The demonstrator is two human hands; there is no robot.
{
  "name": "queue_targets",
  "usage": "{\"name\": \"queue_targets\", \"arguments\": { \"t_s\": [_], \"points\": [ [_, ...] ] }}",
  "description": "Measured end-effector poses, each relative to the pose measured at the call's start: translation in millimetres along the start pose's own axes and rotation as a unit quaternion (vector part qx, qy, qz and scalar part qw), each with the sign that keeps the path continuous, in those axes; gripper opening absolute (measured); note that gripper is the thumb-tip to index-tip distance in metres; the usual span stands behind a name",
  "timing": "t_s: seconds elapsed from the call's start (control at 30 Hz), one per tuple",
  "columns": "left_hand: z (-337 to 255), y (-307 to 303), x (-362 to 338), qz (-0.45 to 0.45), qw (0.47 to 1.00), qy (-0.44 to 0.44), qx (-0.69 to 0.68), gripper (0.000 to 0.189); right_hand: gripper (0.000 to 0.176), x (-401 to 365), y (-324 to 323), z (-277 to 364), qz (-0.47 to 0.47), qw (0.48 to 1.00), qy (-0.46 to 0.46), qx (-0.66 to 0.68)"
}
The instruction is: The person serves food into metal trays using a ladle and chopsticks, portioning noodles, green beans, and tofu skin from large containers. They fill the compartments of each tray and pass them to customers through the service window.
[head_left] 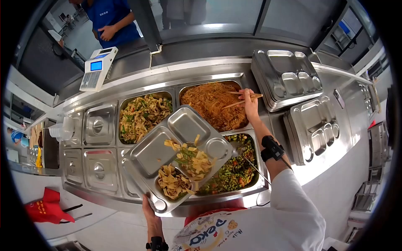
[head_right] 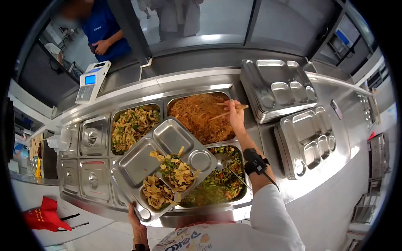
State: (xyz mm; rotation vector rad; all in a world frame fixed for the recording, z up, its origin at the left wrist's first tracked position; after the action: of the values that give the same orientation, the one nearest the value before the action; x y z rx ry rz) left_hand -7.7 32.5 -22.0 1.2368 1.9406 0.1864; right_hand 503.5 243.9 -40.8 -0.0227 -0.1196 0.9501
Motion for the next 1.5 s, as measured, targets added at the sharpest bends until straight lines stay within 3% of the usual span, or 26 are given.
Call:
{"name": "queue_targets", "arguments": {
  "t_s": [0.07, 0.2, 0.4, 0.5, 0.7, 1.03, 1.3, 1.5],
  "points": [
    [-0.3, 3.8, -6.5, -0.006, 1.0, 0.009, 0.007, 0.045, 0.028, -4.3, 4.6, -6.2, -0.05, 0.997, 0.038, 0.05],
    [16.4, 1.8, 1.0, -0.002, 0.999, -0.032, -0.028, 0.043, 0.032, 5.1, 0.1, -15.2, 0.0, 0.994, 0.069, 0.085],
    [16.6, -8.7, 1.8, -0.003, 0.999, -0.029, -0.033, 0.043, 0.035, -15.5, 8.1, -19.6, -0.022, 0.976, 0.193, 0.098],
    [15.9, -9.0, 0.9, 0.003, 0.999, -0.025, -0.028, 0.048, 0.035, -16.2, 19.6, -19.3, -0.066, 0.973, 0.177, 0.129],
    [14.7, -5.8, -3.1, -0.003, 1.0, -0.015, -0.003, 0.046, 0.035, -22.7, 6.0, -31.4, -0.09, 0.935, 0.248, 0.238],
    [19.7, -20.3, 3.9, 0.018, 0.999, -0.012, -0.044, 0.042, 0.034, -26.4, -10.0, -10.1, -0.102, 0.91, 0.224, 0.334],
    [25.3, -18.1, 8.9, 0.031, 0.997, -0.034, -0.068, 0.042, 0.032, -12.6, -21.4, 71.7, -0.048, 0.922, 0.113, 0.368],
    [27.3, -5.6, 15.1, 0.058, 0.994, -0.062, -0.067, 0.039, 0.031, -19.3, -15.2, 168.4, -0.003, 0.925, 0.054, 0.377]
  ]
}}
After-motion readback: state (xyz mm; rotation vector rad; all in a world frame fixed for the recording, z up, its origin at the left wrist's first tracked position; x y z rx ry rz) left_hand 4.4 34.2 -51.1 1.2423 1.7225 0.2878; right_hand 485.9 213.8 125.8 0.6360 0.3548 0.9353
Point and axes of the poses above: each hand's wrist, its own x-axis towards the middle knuckle, its own y-axis out of the palm, z = x × y, the point moved 4 cm from there along x, towards the middle knuckle, and after that the axes turned 10 degrees about -x, right-handed, at the moved point
